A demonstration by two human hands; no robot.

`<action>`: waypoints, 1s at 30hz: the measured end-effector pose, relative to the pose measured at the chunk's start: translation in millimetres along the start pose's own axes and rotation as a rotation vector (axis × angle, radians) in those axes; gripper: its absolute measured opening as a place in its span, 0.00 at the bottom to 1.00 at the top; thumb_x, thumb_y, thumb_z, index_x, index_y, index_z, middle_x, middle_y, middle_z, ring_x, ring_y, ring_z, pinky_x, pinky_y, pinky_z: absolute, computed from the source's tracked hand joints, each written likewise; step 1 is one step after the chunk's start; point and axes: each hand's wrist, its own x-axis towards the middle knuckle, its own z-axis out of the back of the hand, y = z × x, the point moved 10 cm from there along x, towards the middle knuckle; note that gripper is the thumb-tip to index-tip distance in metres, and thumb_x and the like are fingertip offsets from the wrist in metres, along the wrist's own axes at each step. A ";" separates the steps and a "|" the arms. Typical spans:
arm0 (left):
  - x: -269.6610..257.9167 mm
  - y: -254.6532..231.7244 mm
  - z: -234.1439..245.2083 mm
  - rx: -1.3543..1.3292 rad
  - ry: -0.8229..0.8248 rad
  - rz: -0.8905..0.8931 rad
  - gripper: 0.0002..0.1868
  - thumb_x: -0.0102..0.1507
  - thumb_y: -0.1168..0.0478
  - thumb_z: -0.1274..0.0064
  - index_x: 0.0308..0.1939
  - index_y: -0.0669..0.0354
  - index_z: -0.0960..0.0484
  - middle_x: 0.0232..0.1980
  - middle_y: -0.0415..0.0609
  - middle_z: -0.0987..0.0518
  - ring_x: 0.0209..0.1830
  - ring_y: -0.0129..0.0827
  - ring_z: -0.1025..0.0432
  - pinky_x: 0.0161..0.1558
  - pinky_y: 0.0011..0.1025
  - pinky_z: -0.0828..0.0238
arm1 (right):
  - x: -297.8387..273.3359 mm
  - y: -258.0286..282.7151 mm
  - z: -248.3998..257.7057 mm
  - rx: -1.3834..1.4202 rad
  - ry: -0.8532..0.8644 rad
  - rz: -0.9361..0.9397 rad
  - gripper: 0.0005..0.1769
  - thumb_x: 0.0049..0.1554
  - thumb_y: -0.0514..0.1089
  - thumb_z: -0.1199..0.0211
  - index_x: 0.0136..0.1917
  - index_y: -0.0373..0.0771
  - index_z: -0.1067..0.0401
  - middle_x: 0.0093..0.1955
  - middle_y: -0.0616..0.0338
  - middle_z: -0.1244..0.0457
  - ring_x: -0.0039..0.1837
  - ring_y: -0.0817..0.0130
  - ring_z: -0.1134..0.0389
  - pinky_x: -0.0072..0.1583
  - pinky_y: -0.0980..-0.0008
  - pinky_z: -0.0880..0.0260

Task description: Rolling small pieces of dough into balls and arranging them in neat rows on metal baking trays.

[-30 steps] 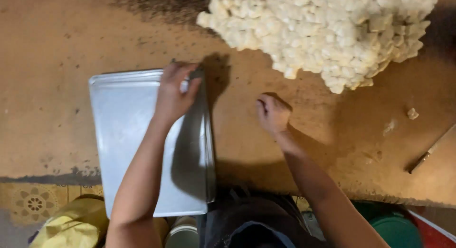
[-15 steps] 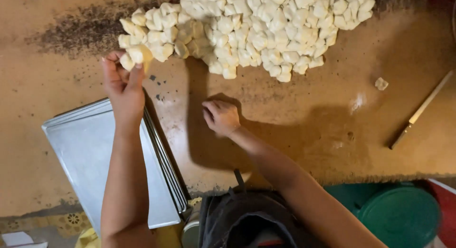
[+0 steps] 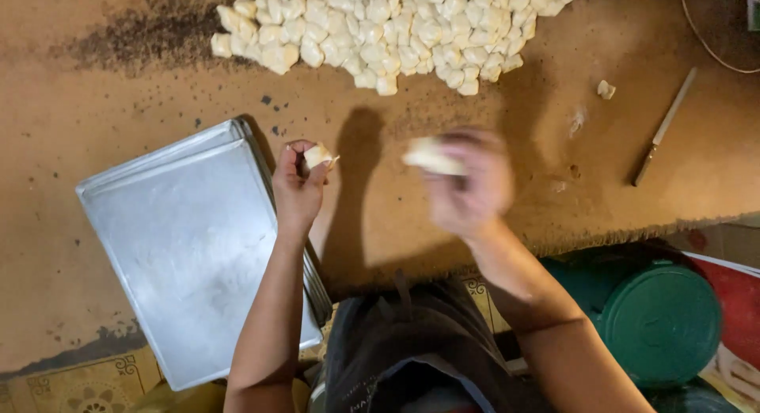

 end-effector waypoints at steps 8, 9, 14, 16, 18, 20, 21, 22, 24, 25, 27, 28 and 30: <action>-78.5 -37.0 -71.4 0.390 0.438 -0.018 0.35 0.60 0.63 0.36 0.68 0.55 0.37 0.51 0.68 0.21 0.52 0.68 0.24 0.53 0.58 0.27 | -112.9 -30.8 -78.8 0.041 0.566 -0.182 0.22 0.50 0.44 0.25 0.57 0.48 0.24 0.48 0.53 0.29 0.50 0.52 0.26 0.52 0.54 0.26; -88.1 -13.6 -72.9 0.419 0.491 0.023 0.32 0.62 0.54 0.35 0.63 0.56 0.35 0.52 0.69 0.20 0.52 0.69 0.24 0.52 0.60 0.27 | -130.5 -45.7 -75.2 0.123 0.556 -0.330 0.16 0.52 0.34 0.30 0.52 0.49 0.20 0.42 0.61 0.29 0.46 0.59 0.26 0.51 0.62 0.27; -103.0 86.2 -34.9 0.940 0.370 -0.143 0.15 0.67 0.50 0.44 0.48 0.56 0.27 0.46 0.56 0.26 0.49 0.58 0.27 0.50 0.50 0.30 | -195.5 -129.8 20.2 -0.583 0.308 -0.227 0.07 0.58 0.42 0.31 0.46 0.42 0.29 0.41 0.53 0.36 0.45 0.55 0.32 0.52 0.56 0.32; -82.4 98.3 -43.5 1.195 0.360 -0.255 0.17 0.65 0.46 0.43 0.44 0.54 0.25 0.48 0.52 0.30 0.51 0.54 0.32 0.50 0.51 0.35 | -213.5 -162.8 14.2 -0.890 0.451 0.079 0.11 0.57 0.47 0.32 0.39 0.45 0.33 0.36 0.59 0.42 0.41 0.59 0.36 0.50 0.57 0.35; -51.7 97.5 -38.3 1.170 0.307 -0.200 0.21 0.73 0.43 0.54 0.60 0.52 0.25 0.52 0.56 0.28 0.53 0.57 0.31 0.54 0.57 0.37 | -230.9 -205.7 8.4 -1.093 0.565 0.072 0.13 0.54 0.53 0.30 0.43 0.43 0.26 0.44 0.51 0.37 0.51 0.49 0.33 0.58 0.47 0.38; -14.3 110.1 -59.3 1.191 0.267 -0.198 0.23 0.73 0.43 0.55 0.64 0.51 0.30 0.53 0.56 0.30 0.53 0.56 0.33 0.52 0.54 0.41 | -188.8 -240.4 -22.8 -1.008 0.556 -0.015 0.12 0.56 0.53 0.32 0.46 0.45 0.27 0.45 0.55 0.39 0.52 0.52 0.35 0.55 0.51 0.41; 7.0 113.0 -68.5 1.207 0.223 -0.223 0.24 0.73 0.43 0.56 0.67 0.50 0.35 0.54 0.56 0.31 0.53 0.55 0.35 0.50 0.50 0.44 | -166.5 -259.6 -37.1 -0.936 0.522 -0.095 0.11 0.59 0.53 0.35 0.49 0.47 0.29 0.47 0.58 0.41 0.52 0.55 0.37 0.53 0.55 0.43; 17.8 130.1 -81.4 1.215 0.227 -0.214 0.24 0.73 0.43 0.56 0.67 0.50 0.35 0.54 0.56 0.31 0.53 0.55 0.35 0.50 0.50 0.44 | -149.9 -271.8 -62.5 -0.927 0.528 -0.102 0.11 0.59 0.53 0.35 0.49 0.47 0.29 0.47 0.58 0.41 0.52 0.55 0.37 0.53 0.55 0.43; 22.8 150.8 -101.1 1.130 0.106 -0.221 0.24 0.68 0.40 0.51 0.59 0.51 0.28 0.51 0.56 0.28 0.53 0.57 0.32 0.50 0.56 0.37 | -121.1 -276.7 -96.3 -0.742 0.440 -0.074 0.12 0.61 0.51 0.36 0.55 0.46 0.27 0.43 0.54 0.35 0.48 0.53 0.31 0.52 0.57 0.35; 2.9 123.0 -101.8 1.133 0.105 -0.225 0.24 0.68 0.40 0.51 0.59 0.51 0.28 0.51 0.56 0.28 0.53 0.57 0.32 0.50 0.56 0.37 | -136.9 -257.6 -93.4 -0.740 0.436 -0.075 0.12 0.61 0.51 0.36 0.55 0.46 0.27 0.43 0.54 0.35 0.48 0.53 0.31 0.52 0.57 0.35; -34.7 79.5 -122.0 1.065 0.362 -0.185 0.19 0.72 0.47 0.55 0.57 0.54 0.22 0.57 0.58 0.21 0.64 0.57 0.31 0.65 0.57 0.41 | -179.9 -252.0 -101.4 -0.304 0.601 -0.499 0.17 0.67 0.46 0.50 0.45 0.33 0.29 0.39 0.34 0.37 0.47 0.32 0.35 0.54 0.43 0.37; -16.8 88.8 -110.6 1.068 0.357 -0.192 0.19 0.72 0.47 0.55 0.57 0.54 0.22 0.57 0.58 0.21 0.64 0.57 0.31 0.65 0.57 0.41 | -176.4 -282.9 -94.9 -0.301 0.596 -0.492 0.17 0.67 0.46 0.50 0.45 0.33 0.29 0.39 0.34 0.37 0.47 0.32 0.35 0.54 0.43 0.37; -25.8 81.1 -84.4 1.172 0.242 -0.471 0.10 0.62 0.56 0.46 0.30 0.54 0.27 0.33 0.55 0.29 0.37 0.55 0.30 0.41 0.50 0.35 | -199.8 -255.0 -88.7 -0.693 0.650 0.443 0.08 0.60 0.40 0.39 0.38 0.43 0.28 0.33 0.52 0.39 0.43 0.57 0.32 0.51 0.56 0.31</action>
